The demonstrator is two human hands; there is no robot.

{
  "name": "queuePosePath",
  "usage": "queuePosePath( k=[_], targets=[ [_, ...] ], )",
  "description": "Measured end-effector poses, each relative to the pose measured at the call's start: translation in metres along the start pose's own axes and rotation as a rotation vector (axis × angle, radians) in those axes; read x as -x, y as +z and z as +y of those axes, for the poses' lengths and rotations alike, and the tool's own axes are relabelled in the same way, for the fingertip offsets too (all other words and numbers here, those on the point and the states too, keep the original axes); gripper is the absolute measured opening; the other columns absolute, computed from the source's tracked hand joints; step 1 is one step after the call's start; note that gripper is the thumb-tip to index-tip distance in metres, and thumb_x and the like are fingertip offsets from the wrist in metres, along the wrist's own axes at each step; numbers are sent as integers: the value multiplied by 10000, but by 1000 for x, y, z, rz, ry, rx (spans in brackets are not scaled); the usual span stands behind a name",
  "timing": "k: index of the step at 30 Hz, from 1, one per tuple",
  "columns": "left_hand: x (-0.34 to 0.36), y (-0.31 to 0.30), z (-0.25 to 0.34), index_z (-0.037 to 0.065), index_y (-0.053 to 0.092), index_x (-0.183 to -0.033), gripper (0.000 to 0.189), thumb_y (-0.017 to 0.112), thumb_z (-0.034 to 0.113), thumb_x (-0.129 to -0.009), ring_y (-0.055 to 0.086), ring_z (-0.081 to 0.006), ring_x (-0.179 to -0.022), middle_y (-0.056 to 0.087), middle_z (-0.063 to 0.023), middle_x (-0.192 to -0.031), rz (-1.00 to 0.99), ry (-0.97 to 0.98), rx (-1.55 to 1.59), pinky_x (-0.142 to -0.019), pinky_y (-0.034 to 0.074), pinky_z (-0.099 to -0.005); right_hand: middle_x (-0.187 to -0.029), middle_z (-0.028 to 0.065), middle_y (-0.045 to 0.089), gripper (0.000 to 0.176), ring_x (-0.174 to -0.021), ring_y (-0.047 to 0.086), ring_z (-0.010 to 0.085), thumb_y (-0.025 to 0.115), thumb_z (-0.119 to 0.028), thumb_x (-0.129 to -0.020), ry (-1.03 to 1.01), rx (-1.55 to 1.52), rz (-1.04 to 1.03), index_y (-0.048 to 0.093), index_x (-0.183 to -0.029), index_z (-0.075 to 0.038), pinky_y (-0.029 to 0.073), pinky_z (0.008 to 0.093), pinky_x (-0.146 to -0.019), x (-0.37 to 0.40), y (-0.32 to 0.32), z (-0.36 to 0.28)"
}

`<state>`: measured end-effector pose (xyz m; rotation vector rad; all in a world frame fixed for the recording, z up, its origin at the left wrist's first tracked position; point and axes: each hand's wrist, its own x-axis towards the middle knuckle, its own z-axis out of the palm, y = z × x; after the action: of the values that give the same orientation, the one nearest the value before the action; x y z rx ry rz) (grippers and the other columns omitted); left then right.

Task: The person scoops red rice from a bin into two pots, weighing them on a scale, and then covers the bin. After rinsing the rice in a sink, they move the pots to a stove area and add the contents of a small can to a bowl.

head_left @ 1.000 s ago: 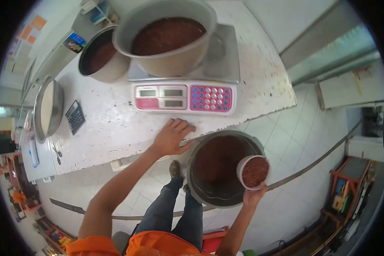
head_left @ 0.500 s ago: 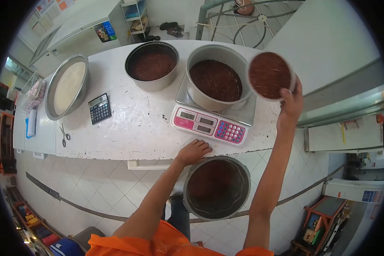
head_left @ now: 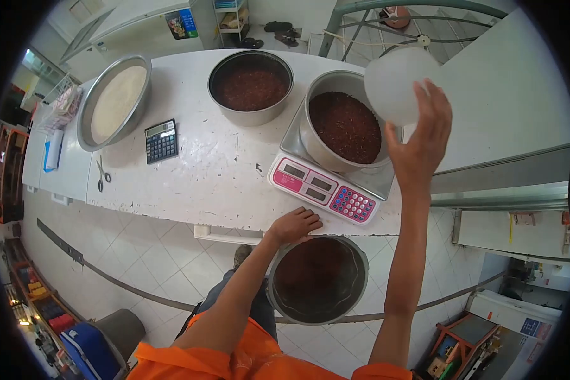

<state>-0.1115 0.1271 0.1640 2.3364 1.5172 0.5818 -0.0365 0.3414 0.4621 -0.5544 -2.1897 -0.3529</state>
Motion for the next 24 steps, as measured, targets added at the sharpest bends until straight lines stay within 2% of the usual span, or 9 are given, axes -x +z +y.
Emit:
queuePosePath(
  k=[7, 10, 13, 16, 18, 20, 22, 23, 24],
  targets=[
    [-1, 0, 2, 120, 553, -1166, 424, 675, 340, -825, 520, -214, -1100, 548, -40, -1106, -6, -16, -32, -976, 404, -364, -1417, 125, 430, 831, -1337, 413, 350, 830, -65, -686, 167, -259, 79, 385, -1385, -123, 385, 481, -1116, 24, 7, 5],
    [-2, 0, 4, 121, 564, -1155, 421, 685, 335, -812, 525, -208, -1091, 554, -35, -1091, -9, -26, -31, -964, 410, -365, -1436, 144, 397, 902, -1346, 394, 333, 862, -94, -700, 378, -306, 190, 312, -1415, -100, 377, 471, -1112, 50, 0, 6],
    [-3, 1, 5, 120, 571, -1158, 426, 685, 346, -815, 528, -206, -1089, 560, -32, -1089, 0, -24, -45, -951, 415, -369, -1427, 177, 349, 925, -1328, 393, 312, 859, -97, -750, 840, -431, 412, 222, -1419, -55, 363, 471, -1128, 97, -23, 7],
    [-5, 1, 6, 119, 576, -1169, 431, 676, 366, -830, 527, -208, -1091, 565, -32, -1102, -22, -28, -75, -946, 416, -374, -1432, 216, 360, 867, -1320, 408, 316, 823, -99, -797, 1150, -611, 621, 205, -1402, -46, 363, 481, -1126, 186, -47, 5],
    [-7, 1, 7, 119, 579, -1173, 432, 669, 376, -838, 527, -209, -1093, 566, -32, -1113, -60, -29, -87, -947, 414, -376, -1430, 248, 374, 818, -1305, 429, 327, 793, -134, -838, 1356, -561, 642, 202, -1395, -41, 366, 473, -1123, 262, -62, -10],
    [-8, 2, 8, 111, 590, -1170, 429, 661, 386, -848, 531, -229, -1084, 573, -46, -1114, -72, -39, -113, -948, 414, -383, -1426, 261, 381, 792, -1289, 447, 337, 775, -157, -859, 1625, -488, 603, 202, -1394, -43, 361, 454, -1127, 338, -73, -37],
    [-10, 2, 8, 107, 602, -1138, 416, 671, 393, -844, 544, -238, -1065, 588, -53, -1091, -64, -54, -100, -941, 421, -390, -1368, 245, 432, 784, -1283, 456, 356, 763, -101, -843, 1839, -414, 518, 212, -1396, -32, 424, 462, -1082, 447, -68, -64],
    [-10, 5, 9, 102, 613, -1107, 406, 681, 399, -839, 557, -247, -1045, 602, -61, -1068, -37, -76, -81, -934, 427, -397, -1368, 245, 432, 784, -1283, 456, 356, 763, -101, -843, 1879, -383, 534, 212, -1396, -32, 424, 462, -1082, 494, -65, -80],
    [-10, 9, 7, 87, 612, -1152, 429, 659, 398, -860, 552, -266, -1031, 589, -78, -1063, -63, -65, -93, -917, 426, -391, -1381, 250, 426, 821, -1284, 453, 358, 795, -165, -822, 1978, -271, 329, 225, -1399, -33, 409, 456, -1088, 539, -61, -100]
  ],
)
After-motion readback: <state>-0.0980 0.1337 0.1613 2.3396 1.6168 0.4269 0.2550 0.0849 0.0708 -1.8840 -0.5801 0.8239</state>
